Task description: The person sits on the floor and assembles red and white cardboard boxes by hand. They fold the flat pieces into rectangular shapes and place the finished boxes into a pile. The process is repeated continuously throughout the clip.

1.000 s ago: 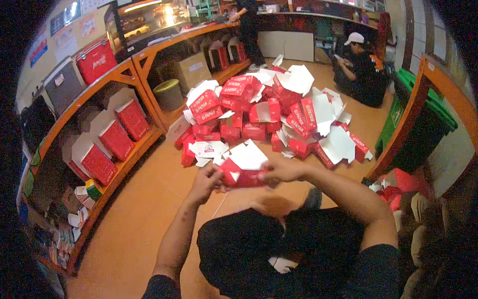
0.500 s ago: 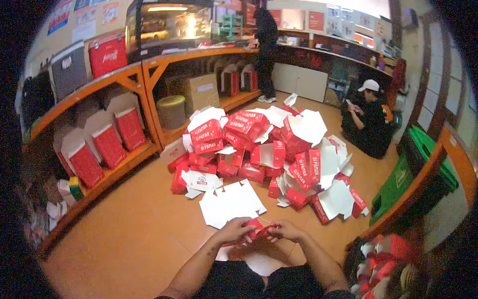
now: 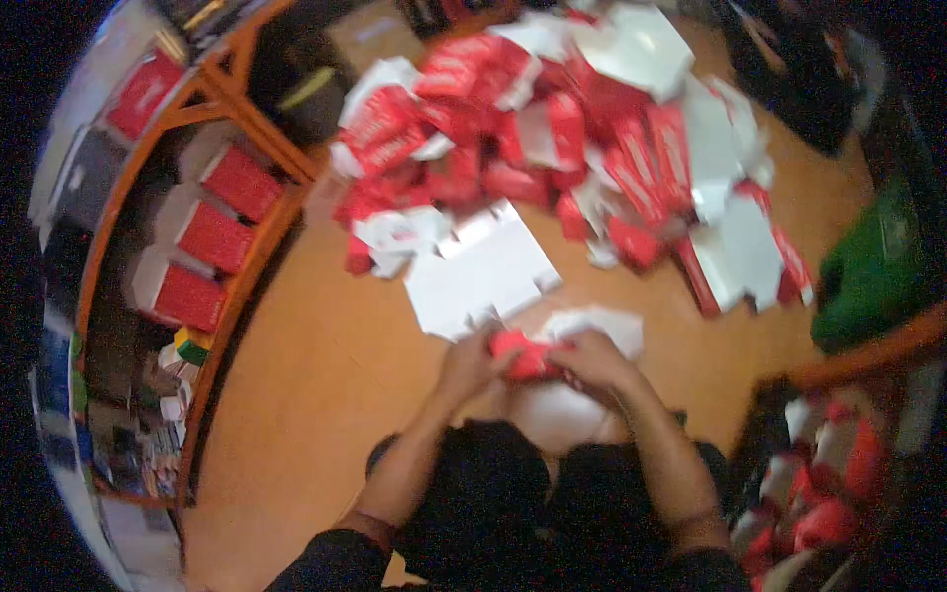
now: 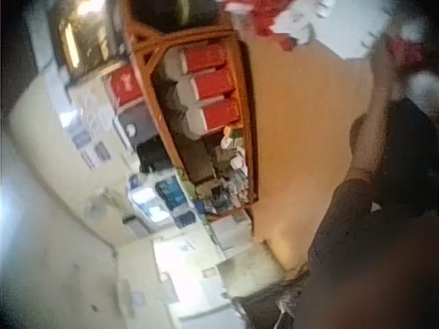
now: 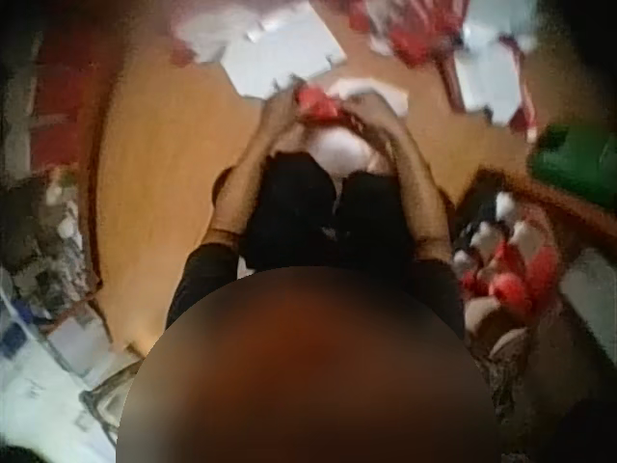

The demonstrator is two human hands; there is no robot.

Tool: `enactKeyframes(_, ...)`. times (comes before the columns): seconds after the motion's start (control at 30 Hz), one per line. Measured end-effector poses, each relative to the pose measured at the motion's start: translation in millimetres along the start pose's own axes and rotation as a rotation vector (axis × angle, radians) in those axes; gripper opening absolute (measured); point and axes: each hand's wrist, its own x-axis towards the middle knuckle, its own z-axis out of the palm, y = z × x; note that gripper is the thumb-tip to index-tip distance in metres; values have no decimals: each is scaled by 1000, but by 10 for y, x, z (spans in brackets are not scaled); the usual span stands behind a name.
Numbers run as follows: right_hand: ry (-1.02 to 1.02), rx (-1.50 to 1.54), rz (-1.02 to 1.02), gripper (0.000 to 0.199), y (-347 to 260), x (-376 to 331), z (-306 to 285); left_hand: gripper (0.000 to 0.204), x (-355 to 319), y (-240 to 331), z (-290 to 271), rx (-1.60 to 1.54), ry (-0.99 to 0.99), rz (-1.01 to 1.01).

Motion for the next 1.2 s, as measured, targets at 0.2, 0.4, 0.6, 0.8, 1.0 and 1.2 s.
enactKeyframes(0.2,101,-411,-306,36,-55,-92,15,32,-125,152,-8,-33,-188,127)
enactKeyframes(0.4,87,-393,-250,36,-78,-144,-56,28,-71,124,45,-294,99,-32)
enactKeyframes(0.6,73,-548,-394,32,-5,-116,53,30,-186,188,-15,-39,-214,186)
enactKeyframes(0.8,441,-255,-775,26,125,-47,171,34,-166,112,85,-189,-333,-69)
enactKeyframes(1.0,614,-305,-443,30,76,-256,198,41,-82,-287,255,-382,-100,-146)
enactKeyframes(1.2,820,-232,-412,34,345,195,321,43,-50,-145,292,-447,43,-83)
